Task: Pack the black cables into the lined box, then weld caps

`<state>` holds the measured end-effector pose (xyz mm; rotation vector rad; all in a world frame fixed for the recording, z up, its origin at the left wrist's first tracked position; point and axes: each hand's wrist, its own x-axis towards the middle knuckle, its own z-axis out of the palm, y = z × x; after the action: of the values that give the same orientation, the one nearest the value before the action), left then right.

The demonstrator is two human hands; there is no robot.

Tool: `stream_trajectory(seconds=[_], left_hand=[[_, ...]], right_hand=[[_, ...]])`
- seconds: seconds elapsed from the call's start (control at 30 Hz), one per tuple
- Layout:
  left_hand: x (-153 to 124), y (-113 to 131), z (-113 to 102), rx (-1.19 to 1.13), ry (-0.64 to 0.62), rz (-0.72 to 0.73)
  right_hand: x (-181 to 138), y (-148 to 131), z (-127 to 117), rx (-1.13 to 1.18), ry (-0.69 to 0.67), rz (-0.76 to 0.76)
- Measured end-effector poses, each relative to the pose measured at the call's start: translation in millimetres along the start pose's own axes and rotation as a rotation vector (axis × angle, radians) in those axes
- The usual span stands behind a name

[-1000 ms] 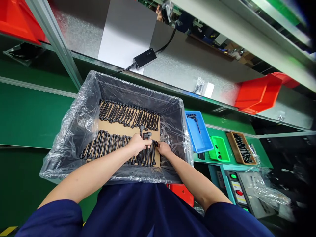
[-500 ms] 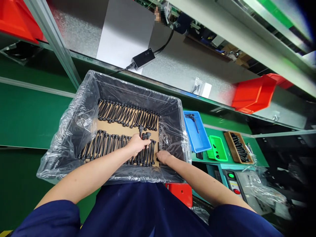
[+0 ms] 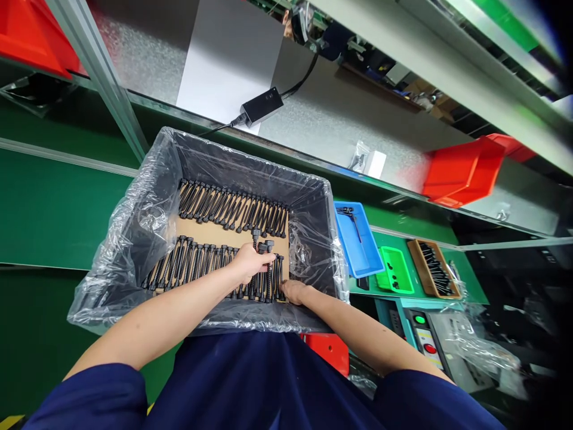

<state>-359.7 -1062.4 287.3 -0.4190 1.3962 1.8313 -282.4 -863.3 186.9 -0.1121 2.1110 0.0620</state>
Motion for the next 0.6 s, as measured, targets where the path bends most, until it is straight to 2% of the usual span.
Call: stream_trajectory(seconds=[0.1, 0.17, 0.2, 0.27, 0.33, 0.37, 0.47, 0.6], left_hand=[[2, -1, -1, -0.024, 0.01, -0.022], [4, -2, -1, -0.031, 0.026, -0.026], [5, -3, -2, -0.028, 0.033, -0.027], [6, -5, -2, -0.006, 0.048, -0.025], [7, -7, -3, 0.041, 0.056, -0.011], [7, -7, -3, 0.065, 0.054, 0.0], [8, -7, -3, 0.076, 0.045, 0.041], [10, -4, -1, -0.025, 0.086, 0.037]], right_hand=[[-4, 7, -18, 0.054, 0.064, 0.001], [-9, 9, -34, 0.18, 0.162, -0.007], [-13, 8, -43, 0.341, 0.226, -0.03], [-24, -1, -57, 0.827, 0.313, -0.144], [-37, -15, -69, 1.274, 0.275, -0.308], [-43, -23, -72, 1.387, 0.226, -0.376], [-53, -39, -79, 1.498, 0.18, -0.427], [-34, -26, -76, 1.561, 0.384, -0.309]])
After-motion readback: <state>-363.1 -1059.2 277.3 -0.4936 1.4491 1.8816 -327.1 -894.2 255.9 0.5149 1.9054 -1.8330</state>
